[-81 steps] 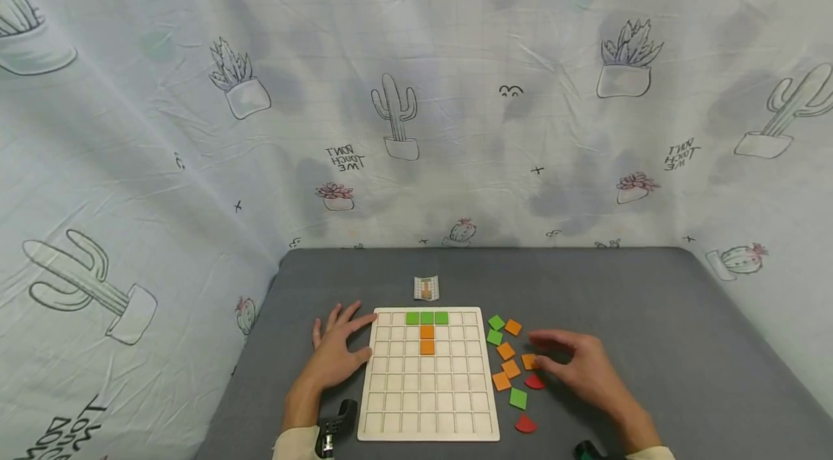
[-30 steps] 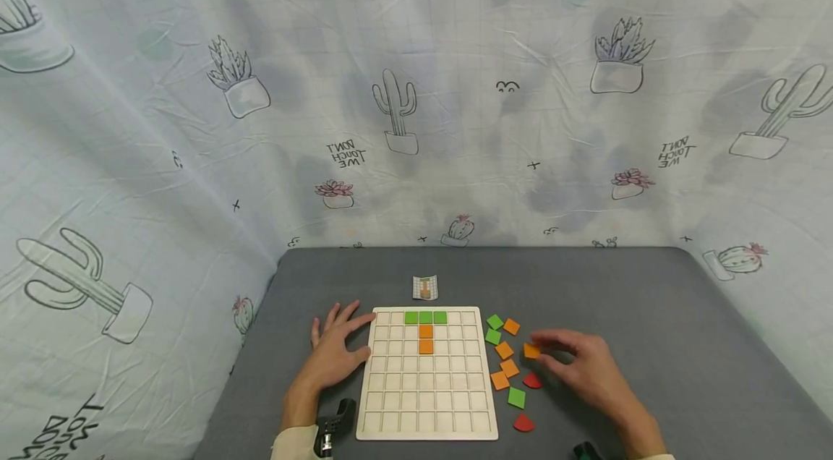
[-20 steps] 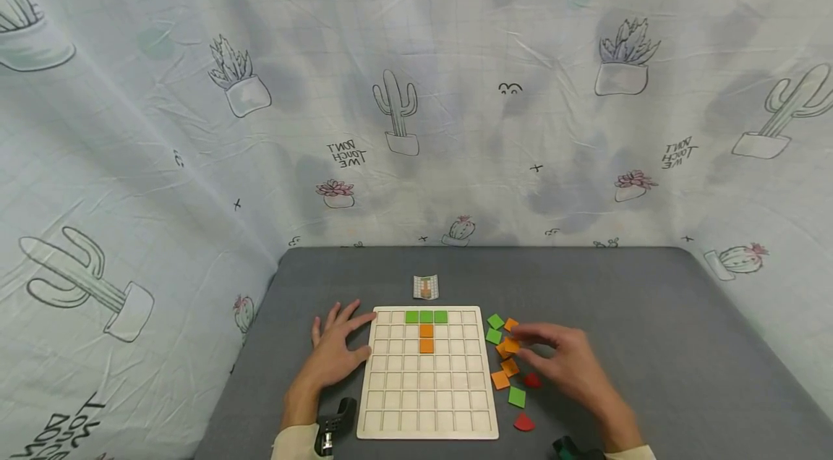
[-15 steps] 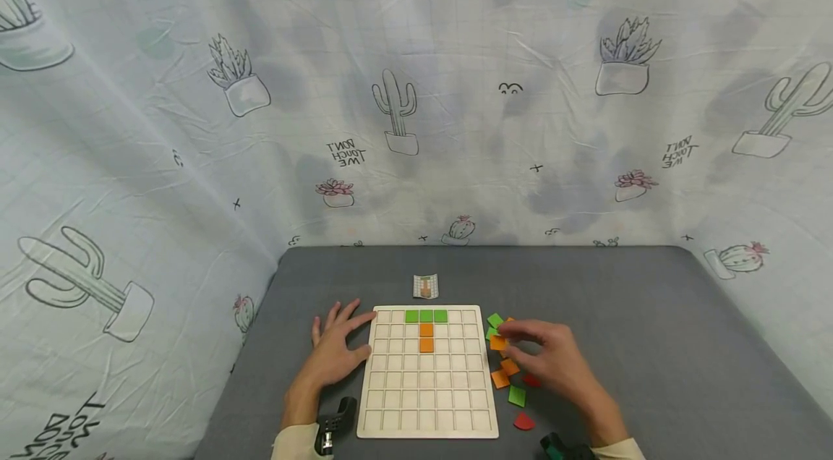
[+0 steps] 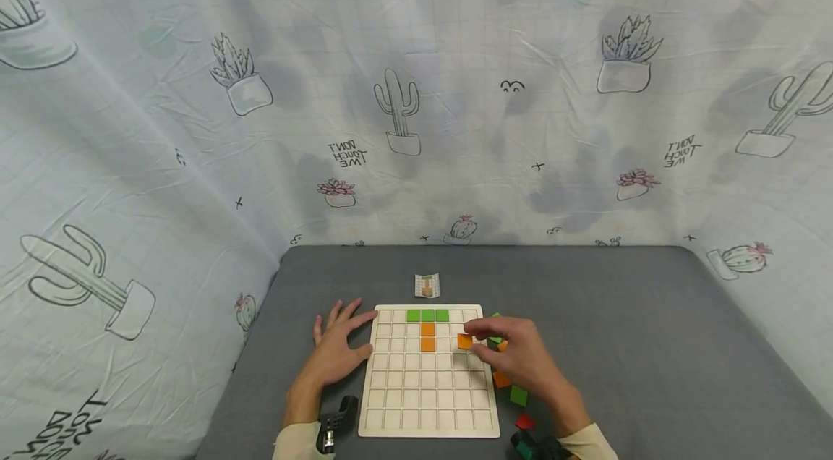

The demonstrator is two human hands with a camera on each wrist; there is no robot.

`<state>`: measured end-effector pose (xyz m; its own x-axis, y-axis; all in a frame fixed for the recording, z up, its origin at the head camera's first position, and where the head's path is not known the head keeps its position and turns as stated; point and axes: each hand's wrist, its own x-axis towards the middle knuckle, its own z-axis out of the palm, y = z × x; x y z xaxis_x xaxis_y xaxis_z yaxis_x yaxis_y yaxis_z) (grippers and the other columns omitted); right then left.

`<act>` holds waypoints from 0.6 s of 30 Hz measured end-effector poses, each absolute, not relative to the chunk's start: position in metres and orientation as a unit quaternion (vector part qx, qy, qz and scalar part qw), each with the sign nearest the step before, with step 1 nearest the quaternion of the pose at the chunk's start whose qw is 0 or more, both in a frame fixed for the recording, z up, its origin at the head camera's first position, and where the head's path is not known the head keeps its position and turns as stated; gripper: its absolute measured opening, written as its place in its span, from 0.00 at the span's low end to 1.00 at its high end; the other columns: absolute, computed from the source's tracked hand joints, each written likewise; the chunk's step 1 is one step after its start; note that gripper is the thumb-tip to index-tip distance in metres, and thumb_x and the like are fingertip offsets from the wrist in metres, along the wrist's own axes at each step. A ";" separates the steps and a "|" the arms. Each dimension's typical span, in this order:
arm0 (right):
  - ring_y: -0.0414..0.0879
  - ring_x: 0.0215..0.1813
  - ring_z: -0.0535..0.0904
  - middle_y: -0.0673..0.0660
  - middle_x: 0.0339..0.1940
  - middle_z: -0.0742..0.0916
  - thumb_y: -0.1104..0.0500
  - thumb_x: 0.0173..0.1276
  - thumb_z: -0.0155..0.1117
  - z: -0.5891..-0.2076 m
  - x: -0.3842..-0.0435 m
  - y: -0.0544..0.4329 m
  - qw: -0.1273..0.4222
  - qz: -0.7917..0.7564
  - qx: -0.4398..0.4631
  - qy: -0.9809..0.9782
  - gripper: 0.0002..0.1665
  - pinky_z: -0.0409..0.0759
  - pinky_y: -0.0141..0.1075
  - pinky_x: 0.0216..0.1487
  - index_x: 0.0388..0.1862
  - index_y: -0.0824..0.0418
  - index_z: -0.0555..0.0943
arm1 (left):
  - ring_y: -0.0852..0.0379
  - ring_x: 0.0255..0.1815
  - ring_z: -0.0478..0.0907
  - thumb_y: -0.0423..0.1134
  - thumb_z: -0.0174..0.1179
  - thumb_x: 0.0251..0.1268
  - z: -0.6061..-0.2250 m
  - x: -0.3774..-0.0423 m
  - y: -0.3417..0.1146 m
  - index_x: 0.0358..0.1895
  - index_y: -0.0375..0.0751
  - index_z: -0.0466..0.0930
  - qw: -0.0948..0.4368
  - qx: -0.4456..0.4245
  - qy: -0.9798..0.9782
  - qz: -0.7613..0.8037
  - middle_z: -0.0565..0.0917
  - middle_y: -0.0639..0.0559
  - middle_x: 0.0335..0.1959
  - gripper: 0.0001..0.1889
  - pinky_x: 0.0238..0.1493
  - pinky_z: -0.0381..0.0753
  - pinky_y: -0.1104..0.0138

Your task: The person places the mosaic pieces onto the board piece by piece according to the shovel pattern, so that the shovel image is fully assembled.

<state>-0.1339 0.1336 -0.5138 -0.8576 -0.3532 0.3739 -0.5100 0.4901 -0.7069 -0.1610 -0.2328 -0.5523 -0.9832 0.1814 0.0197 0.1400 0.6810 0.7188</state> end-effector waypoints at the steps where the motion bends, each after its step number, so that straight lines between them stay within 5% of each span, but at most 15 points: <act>1: 0.43 0.48 0.91 0.48 0.49 0.96 0.65 0.67 0.81 -0.514 -0.135 0.131 0.087 0.438 0.255 -0.858 0.17 0.92 0.47 0.48 0.55 0.57 0.93 | 0.29 0.92 0.42 0.33 0.68 0.64 -0.553 -0.161 -0.233 0.76 0.50 0.81 0.026 0.087 0.917 0.389 0.63 0.40 0.89 0.34 0.83 0.24 0.28; 6: 0.48 0.49 0.93 0.50 0.52 0.95 0.66 0.68 0.79 -0.519 -0.138 0.118 0.077 0.443 0.282 -0.848 0.18 0.93 0.48 0.53 0.56 0.59 0.92 | 0.29 0.92 0.43 0.33 0.68 0.63 -0.553 -0.161 -0.232 0.76 0.50 0.82 0.022 0.085 0.918 0.387 0.63 0.40 0.88 0.34 0.83 0.24 0.28; 18: 0.43 0.48 0.92 0.50 0.50 0.95 0.68 0.68 0.78 -0.533 -0.140 0.091 0.031 0.461 0.283 -0.840 0.17 0.93 0.42 0.53 0.54 0.58 0.93 | 0.29 0.92 0.43 0.32 0.69 0.64 -0.551 -0.160 -0.232 0.76 0.50 0.82 0.027 0.088 0.915 0.394 0.63 0.40 0.88 0.34 0.83 0.23 0.28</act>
